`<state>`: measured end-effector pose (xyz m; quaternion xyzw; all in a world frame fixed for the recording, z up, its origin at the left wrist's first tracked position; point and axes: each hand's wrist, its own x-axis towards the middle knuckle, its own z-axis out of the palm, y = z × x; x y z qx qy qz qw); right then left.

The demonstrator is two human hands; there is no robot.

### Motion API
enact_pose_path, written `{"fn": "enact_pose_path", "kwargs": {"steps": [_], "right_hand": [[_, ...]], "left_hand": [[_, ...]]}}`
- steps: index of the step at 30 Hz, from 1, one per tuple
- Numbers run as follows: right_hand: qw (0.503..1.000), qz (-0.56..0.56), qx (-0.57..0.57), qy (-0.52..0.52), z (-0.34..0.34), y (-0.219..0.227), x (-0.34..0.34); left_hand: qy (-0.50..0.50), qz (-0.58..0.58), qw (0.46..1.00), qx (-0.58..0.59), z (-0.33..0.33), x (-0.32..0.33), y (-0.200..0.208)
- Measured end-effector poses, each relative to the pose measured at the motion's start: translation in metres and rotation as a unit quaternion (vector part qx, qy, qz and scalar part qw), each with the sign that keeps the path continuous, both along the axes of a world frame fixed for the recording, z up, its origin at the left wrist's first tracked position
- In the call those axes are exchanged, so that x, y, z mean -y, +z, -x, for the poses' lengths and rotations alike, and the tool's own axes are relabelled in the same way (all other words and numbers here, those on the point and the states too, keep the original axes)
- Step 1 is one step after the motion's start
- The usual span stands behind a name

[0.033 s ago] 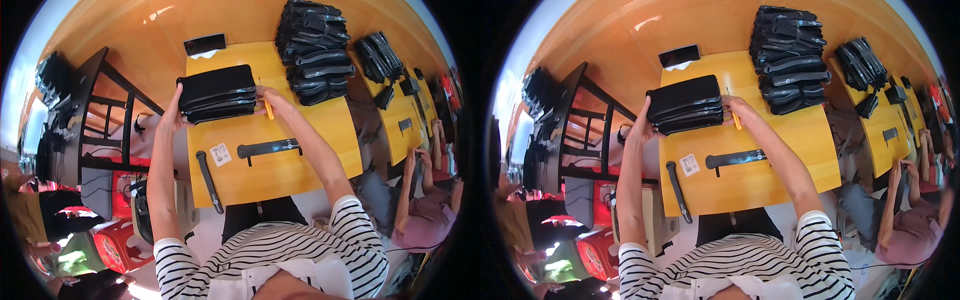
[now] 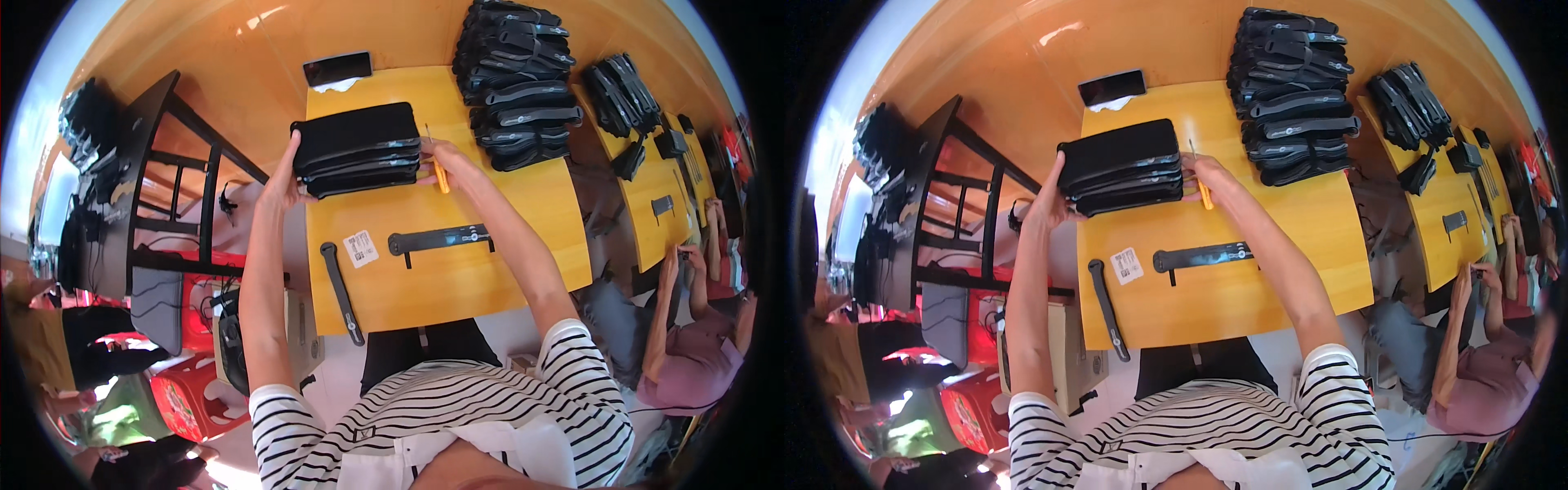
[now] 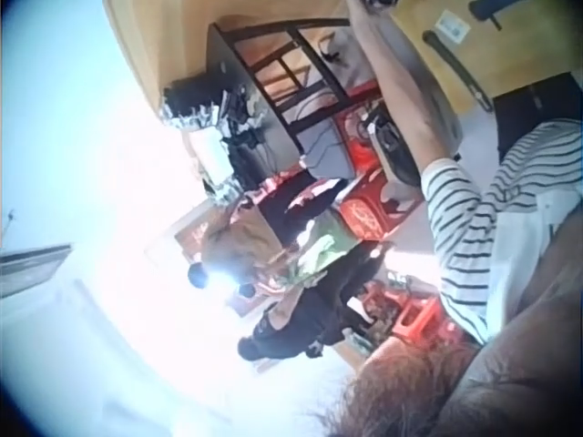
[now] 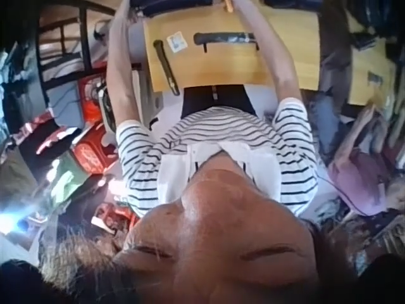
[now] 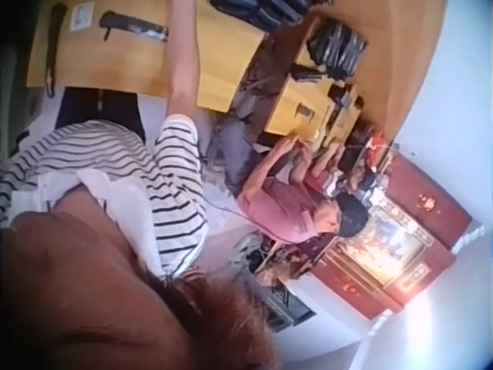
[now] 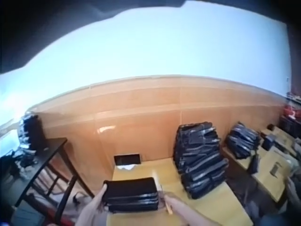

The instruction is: Assembling components onto leather straps by attaching buckles and loops using small tools.

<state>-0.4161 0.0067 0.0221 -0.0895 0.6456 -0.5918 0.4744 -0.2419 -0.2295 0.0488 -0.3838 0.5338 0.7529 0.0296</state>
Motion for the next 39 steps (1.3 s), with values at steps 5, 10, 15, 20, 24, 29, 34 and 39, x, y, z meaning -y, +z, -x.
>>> {"fn": "enact_pose_path", "kwargs": {"steps": [5,10,15,20,24,29,34,39], "right_hand": [[0.998,-0.002,-0.036,-0.047,0.005,-0.013,-0.018],[0.984,-0.004,-0.154,-0.093,-0.019,0.009,-0.054],[0.977,-0.003,-0.203,-0.059,-0.082,0.026,-0.123],[0.975,-0.014,-0.208,-0.074,-0.153,0.002,-0.188],[0.98,-0.019,-0.172,-0.099,-0.208,-0.012,-0.205],[0.971,-0.052,-0.232,-0.015,-0.244,-0.004,-0.202],[0.975,0.024,-0.218,0.044,-0.269,0.0,-0.186],[0.97,0.069,-0.202,0.112,-0.289,0.021,-0.171]], "left_hand": [[0.005,0.018,1.0,0.0,0.0,-0.004,0.004],[0.037,0.052,0.998,-0.006,-0.01,-0.008,0.007],[0.054,0.297,0.953,0.018,-0.068,-0.041,0.007],[-0.078,0.502,0.852,0.128,-0.163,-0.14,-0.04],[0.0,0.543,0.816,0.197,-0.182,-0.204,-0.04],[0.057,0.542,0.829,0.125,-0.192,-0.197,-0.051],[0.167,0.011,0.986,-0.021,-0.208,-0.212,-0.042],[0.222,0.024,0.965,-0.138,-0.191,-0.268,-0.025]]}}
